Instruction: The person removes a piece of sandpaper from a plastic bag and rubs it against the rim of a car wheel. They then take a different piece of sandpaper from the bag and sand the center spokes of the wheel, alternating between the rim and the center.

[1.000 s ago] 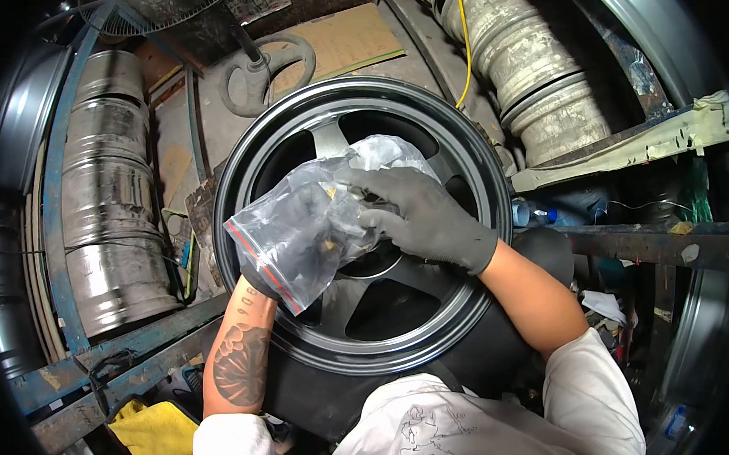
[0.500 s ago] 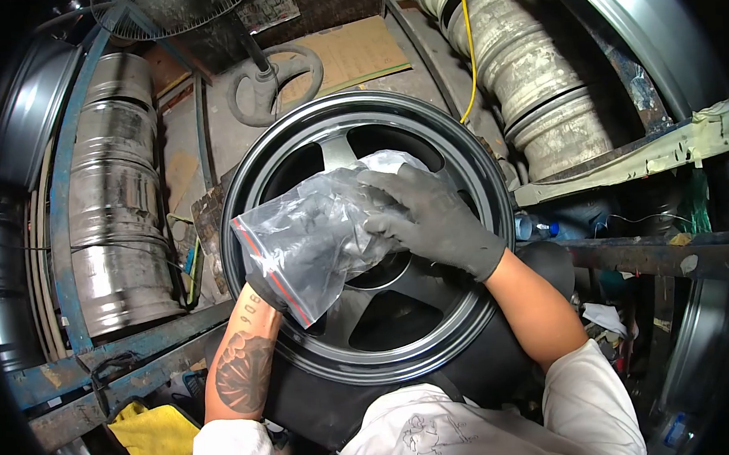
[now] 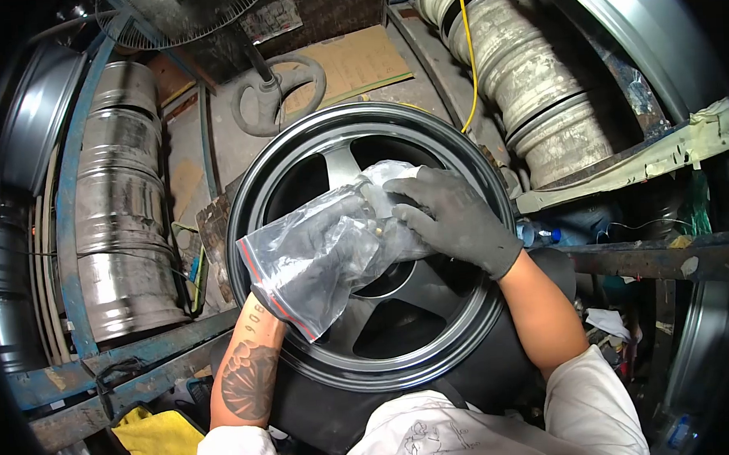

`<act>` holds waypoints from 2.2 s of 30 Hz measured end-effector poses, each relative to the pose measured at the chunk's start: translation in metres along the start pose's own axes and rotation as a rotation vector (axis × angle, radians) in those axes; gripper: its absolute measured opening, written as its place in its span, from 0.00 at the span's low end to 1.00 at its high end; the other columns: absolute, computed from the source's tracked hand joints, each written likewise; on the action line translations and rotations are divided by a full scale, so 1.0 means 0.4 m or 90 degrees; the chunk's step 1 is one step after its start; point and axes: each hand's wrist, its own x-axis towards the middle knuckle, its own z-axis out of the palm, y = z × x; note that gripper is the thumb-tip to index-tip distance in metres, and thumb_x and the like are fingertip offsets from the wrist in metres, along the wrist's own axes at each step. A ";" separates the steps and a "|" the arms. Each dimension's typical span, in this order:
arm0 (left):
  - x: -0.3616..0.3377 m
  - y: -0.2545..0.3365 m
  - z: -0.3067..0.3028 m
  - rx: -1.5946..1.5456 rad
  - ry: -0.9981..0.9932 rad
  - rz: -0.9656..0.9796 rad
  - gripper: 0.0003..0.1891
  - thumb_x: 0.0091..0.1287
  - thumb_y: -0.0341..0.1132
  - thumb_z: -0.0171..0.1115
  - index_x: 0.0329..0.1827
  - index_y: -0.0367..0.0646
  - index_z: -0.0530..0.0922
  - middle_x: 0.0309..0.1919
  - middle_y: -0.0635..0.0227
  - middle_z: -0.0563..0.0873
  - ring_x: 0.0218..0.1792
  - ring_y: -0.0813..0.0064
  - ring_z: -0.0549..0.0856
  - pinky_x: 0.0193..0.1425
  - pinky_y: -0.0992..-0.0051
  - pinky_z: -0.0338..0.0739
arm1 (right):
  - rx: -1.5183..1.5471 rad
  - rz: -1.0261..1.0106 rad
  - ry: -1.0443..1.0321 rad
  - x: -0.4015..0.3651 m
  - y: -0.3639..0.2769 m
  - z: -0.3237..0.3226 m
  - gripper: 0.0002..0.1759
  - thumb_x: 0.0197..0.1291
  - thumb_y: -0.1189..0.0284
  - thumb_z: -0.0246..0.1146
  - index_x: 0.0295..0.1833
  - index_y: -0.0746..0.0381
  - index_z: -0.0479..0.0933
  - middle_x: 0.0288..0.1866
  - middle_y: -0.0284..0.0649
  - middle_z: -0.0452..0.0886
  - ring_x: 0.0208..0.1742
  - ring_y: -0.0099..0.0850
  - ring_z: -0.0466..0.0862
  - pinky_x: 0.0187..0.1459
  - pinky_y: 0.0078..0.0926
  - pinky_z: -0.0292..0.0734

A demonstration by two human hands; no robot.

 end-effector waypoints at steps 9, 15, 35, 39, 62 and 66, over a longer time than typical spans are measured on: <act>0.006 -0.031 0.011 -0.199 0.019 -0.049 0.30 0.68 0.46 0.76 0.66 0.38 0.76 0.65 0.57 0.82 0.63 0.67 0.83 0.64 0.69 0.83 | 0.006 -0.042 0.035 -0.006 0.004 0.008 0.19 0.66 0.66 0.66 0.61 0.58 0.83 0.49 0.48 0.84 0.53 0.50 0.84 0.58 0.46 0.77; 0.004 -0.033 0.047 -0.344 0.034 -0.023 0.24 0.71 0.37 0.72 0.65 0.36 0.75 0.63 0.52 0.82 0.60 0.64 0.85 0.61 0.65 0.87 | -0.030 -0.078 0.048 -0.012 0.013 0.015 0.18 0.67 0.64 0.65 0.60 0.56 0.84 0.47 0.45 0.84 0.51 0.47 0.85 0.57 0.45 0.78; 0.019 -0.095 0.093 0.136 0.116 0.048 0.19 0.70 0.35 0.73 0.62 0.44 0.84 0.57 0.58 0.89 0.59 0.59 0.87 0.67 0.60 0.80 | -0.065 0.068 -0.131 -0.032 0.041 -0.043 0.20 0.63 0.71 0.68 0.60 0.63 0.78 0.54 0.51 0.78 0.58 0.52 0.82 0.60 0.46 0.78; 0.010 -0.045 0.062 0.474 0.041 0.080 0.21 0.68 0.36 0.74 0.64 0.44 0.83 0.54 0.60 0.89 0.54 0.65 0.88 0.61 0.63 0.81 | -0.044 0.033 -0.093 -0.027 0.051 -0.050 0.16 0.64 0.73 0.67 0.56 0.64 0.79 0.52 0.51 0.79 0.57 0.52 0.82 0.59 0.46 0.78; -0.091 -0.204 -0.076 -0.174 0.143 -0.111 0.30 0.66 0.36 0.76 0.70 0.42 0.76 0.63 0.59 0.83 0.61 0.64 0.84 0.62 0.62 0.83 | -0.005 0.126 -0.072 -0.007 0.070 -0.070 0.12 0.62 0.72 0.70 0.50 0.64 0.82 0.48 0.54 0.84 0.53 0.56 0.84 0.56 0.50 0.78; -0.102 -0.243 -0.086 -0.307 0.175 -0.135 0.32 0.66 0.36 0.77 0.72 0.41 0.75 0.64 0.59 0.82 0.61 0.66 0.84 0.64 0.63 0.84 | -0.025 0.148 -0.107 -0.007 0.074 -0.070 0.13 0.64 0.71 0.67 0.52 0.63 0.82 0.48 0.54 0.84 0.54 0.56 0.84 0.57 0.51 0.78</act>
